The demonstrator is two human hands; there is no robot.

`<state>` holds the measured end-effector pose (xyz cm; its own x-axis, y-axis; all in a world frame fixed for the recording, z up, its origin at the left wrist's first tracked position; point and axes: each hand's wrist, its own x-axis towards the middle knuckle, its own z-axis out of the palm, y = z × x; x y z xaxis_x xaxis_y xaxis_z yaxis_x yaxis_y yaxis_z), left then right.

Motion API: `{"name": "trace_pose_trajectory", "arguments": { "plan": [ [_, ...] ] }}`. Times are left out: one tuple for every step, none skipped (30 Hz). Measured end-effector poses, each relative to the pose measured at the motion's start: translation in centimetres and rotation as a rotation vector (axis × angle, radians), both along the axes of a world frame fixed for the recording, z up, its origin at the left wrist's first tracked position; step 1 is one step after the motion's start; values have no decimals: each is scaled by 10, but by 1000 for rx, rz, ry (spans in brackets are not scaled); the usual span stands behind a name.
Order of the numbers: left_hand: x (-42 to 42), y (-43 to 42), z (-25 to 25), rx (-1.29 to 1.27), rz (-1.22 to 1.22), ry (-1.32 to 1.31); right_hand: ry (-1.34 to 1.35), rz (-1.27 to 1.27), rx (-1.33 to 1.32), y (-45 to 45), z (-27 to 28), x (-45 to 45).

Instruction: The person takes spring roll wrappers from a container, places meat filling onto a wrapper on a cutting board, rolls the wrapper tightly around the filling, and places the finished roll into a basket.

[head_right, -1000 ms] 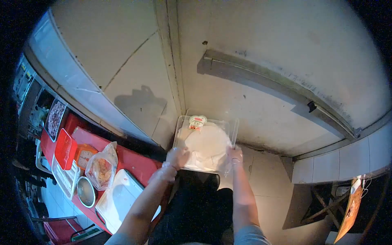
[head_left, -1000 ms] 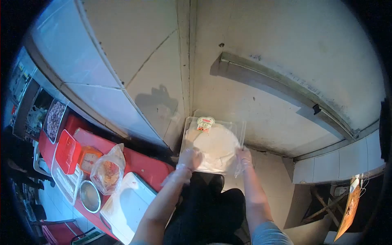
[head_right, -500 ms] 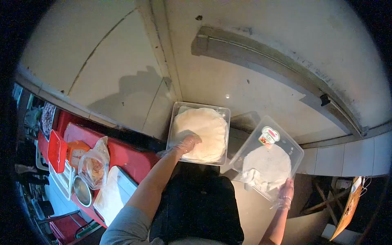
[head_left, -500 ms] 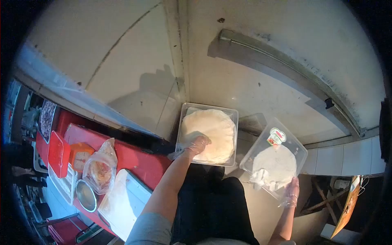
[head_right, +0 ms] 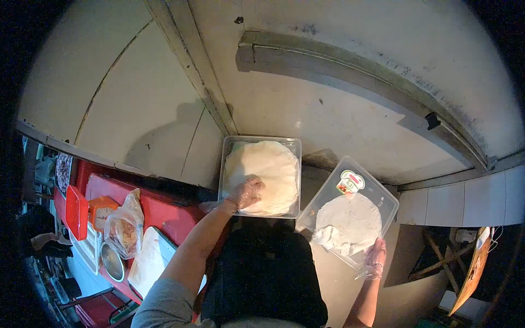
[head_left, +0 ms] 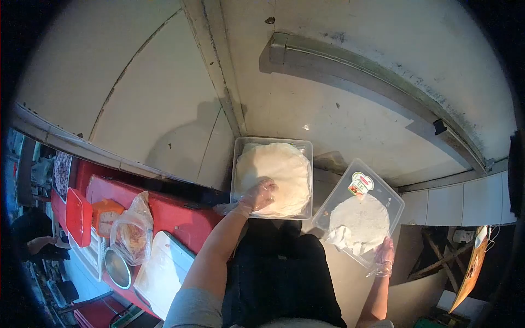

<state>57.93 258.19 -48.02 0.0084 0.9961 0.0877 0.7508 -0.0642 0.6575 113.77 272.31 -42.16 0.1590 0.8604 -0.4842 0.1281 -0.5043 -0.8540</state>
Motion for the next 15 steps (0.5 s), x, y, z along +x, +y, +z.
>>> {"name": "trace_pose_trajectory", "arguments": {
  "plan": [
    [-2, 3, -5, -23, 6, -15, 3, 11, 24, -2, 2, -5],
    [-3, 5, -10, -46, 13, -31, 5, 22, 46, -4, 4, -9],
    [-4, 7, -9, -68, 20, -46, 8, 33, 70, -5, 6, -11],
    [-5, 8, -8, -67, 28, -16, 7, 45, 56, -4, 8, -11],
    [-6, 9, -3, -65, 35, 14, 6, 56, 42, -4, 9, -9],
    [-6, 10, 0, -64, 41, 43, 3, 67, 27, -4, 10, -6],
    [-7, 10, 0, -72, 55, 0, 2, 59, 29, -3, 10, -5],
    [-7, 10, -2, -81, 69, -44, 0, 52, 28, -2, 9, -4],
    [-6, 8, -4, -91, 86, -89, -3, 47, 27, -1, 8, -2],
    [-6, 6, -6, -102, 103, -133, -36, 74, 32, 1, 7, -1],
    [-6, 4, -5, -114, 119, -176, -69, 99, 37, 4, 7, 1],
    [-5, 2, -3, -125, 134, -218, -101, 124, 42, 5, 6, 2],
    [-4, -1, 0, -84, 98, -128, -84, 124, 24, 6, 5, 3],
    [-2, -4, 19, -41, 61, -37, -65, 123, 7, 7, 4, 3],
    [0, -7, 30, 1, 23, 55, -46, 122, -10, 6, 4, 4]
  ]
}}
